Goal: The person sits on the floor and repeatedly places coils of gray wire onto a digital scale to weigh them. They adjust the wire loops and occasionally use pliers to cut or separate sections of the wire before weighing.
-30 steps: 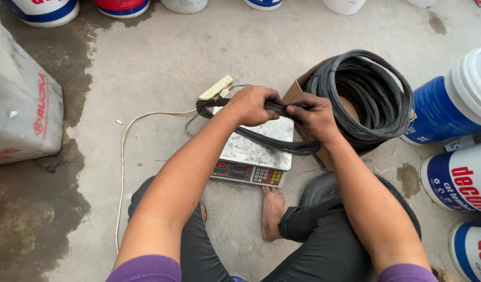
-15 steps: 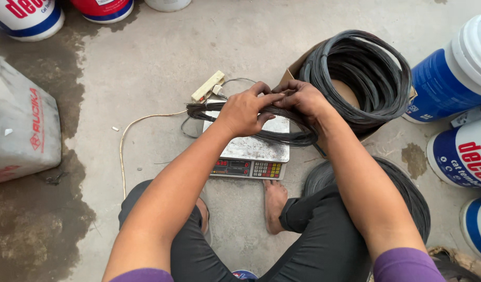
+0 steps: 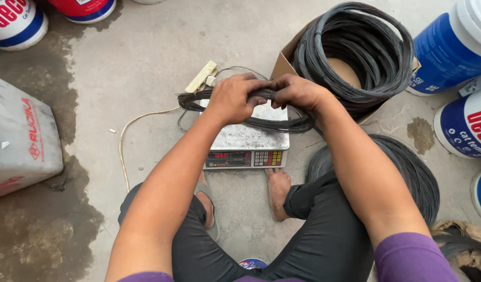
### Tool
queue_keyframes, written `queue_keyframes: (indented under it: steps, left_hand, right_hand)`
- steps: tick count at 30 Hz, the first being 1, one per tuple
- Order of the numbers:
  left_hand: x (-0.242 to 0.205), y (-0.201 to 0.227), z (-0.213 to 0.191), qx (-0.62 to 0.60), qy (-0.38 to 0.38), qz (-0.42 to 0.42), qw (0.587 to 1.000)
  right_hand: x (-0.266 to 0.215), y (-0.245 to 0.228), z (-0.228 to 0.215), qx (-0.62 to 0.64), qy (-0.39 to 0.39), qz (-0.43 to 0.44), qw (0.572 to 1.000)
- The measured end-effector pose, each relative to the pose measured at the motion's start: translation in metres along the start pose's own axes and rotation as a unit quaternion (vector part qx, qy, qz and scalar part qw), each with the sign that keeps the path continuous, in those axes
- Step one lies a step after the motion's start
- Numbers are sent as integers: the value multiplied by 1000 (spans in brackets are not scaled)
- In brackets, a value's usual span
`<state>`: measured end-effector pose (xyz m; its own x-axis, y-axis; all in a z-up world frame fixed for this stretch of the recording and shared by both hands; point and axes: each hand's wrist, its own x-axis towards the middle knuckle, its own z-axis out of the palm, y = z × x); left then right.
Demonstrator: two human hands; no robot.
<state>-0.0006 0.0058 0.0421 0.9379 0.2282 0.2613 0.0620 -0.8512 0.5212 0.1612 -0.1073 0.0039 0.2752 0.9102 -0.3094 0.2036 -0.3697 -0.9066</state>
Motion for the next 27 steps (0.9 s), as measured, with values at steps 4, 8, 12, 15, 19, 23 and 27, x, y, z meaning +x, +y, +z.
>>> queue_keyframes:
  steps: [4,8,12,15,19,23,27]
  left_hand:
    - [8,-10,-8,-17,5,-25,1000]
    - [12,-15,-23,-98,-63,-149,982]
    - [12,-17,-31,-145,-77,-187,969]
    - [9,-10,-41,-190,-77,-203,958]
    - [11,-34,-24,-220,-8,-147,964]
    - [8,-32,-26,-221,-15,-124,967]
    - [7,-28,-30,-180,-21,-114,977]
  right_hand:
    - [-31,-53,2,-152,79,-88,981]
    - [-23,-36,22,-361,202,-271,869]
    - [12,4,21,-477,358,-463,656]
    - [-2,-18,26,-433,262,-482,715]
    - [-2,-27,29,-388,248,-496,736]
    - [-4,-27,28,-358,235,-476,768]
    - [-4,-27,22,-354,202,-442,799]
